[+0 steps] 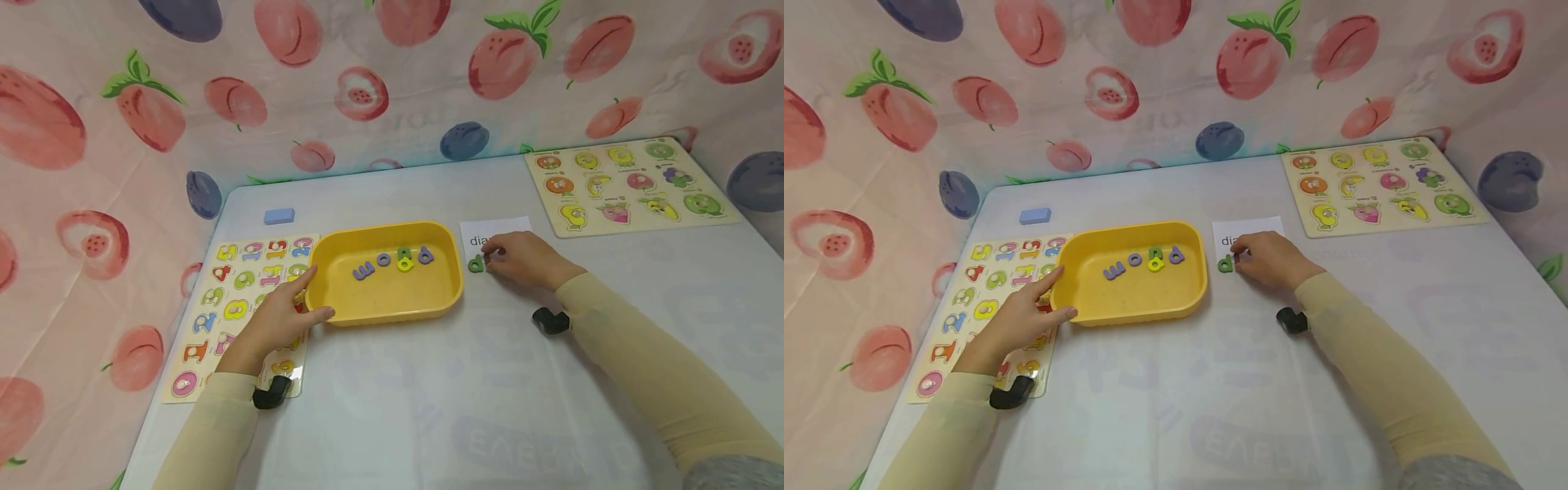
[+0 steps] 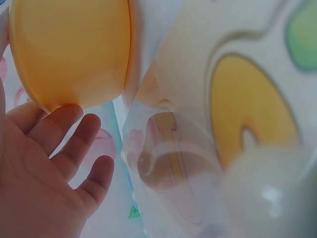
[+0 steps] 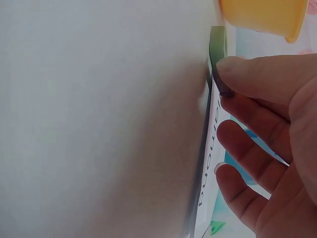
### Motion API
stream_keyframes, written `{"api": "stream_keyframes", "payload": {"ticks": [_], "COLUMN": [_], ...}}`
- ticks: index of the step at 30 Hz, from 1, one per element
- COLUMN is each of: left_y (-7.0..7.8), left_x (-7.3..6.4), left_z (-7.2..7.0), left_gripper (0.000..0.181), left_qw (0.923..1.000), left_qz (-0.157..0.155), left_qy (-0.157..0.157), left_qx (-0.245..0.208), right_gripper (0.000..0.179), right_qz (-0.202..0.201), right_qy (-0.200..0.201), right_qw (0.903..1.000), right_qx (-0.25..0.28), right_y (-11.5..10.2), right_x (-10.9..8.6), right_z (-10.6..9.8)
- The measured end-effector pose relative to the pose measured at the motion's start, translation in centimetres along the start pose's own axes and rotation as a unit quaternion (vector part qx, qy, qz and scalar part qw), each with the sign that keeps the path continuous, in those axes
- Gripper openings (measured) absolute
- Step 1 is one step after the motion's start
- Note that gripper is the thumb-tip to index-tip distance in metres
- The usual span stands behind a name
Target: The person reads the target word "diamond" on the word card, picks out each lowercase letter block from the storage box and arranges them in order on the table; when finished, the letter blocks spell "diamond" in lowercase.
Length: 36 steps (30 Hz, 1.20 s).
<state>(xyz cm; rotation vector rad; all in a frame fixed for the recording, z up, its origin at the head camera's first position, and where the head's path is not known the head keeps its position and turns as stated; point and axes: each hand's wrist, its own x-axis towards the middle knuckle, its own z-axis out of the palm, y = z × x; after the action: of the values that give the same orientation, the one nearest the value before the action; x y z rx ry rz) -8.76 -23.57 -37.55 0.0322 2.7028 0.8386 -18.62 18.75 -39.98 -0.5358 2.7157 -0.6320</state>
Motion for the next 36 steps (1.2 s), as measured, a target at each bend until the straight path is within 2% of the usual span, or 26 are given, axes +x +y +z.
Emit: {"api": "stream_keyframes", "payload": {"ticks": [11, 23, 36], "left_y": [0.03, 0.09, 0.11], "left_x": [-0.04, -0.09, -0.09], "left_z": [0.04, -0.09, -0.10], "left_gripper": [0.096, 0.096, 0.095], "left_qw": [0.9999, 0.9999, 0.9999], "left_qz": [0.012, 0.013, 0.012], "left_qy": [0.001, 0.003, 0.003], "left_qx": [-0.001, 0.002, 0.004], "right_gripper": [0.034, 0.034, 0.037], "right_qz": [0.007, -0.008, 0.010], "right_qy": [-0.008, -0.003, -0.016], "right_qw": [0.9999, 1.0000, 0.9998], "right_qx": [0.006, 0.004, -0.001], "right_y": [-0.22, -0.03, -0.21], "right_x": [-0.11, -0.09, -0.19], "right_z": [0.03, 0.08, 0.17]}}
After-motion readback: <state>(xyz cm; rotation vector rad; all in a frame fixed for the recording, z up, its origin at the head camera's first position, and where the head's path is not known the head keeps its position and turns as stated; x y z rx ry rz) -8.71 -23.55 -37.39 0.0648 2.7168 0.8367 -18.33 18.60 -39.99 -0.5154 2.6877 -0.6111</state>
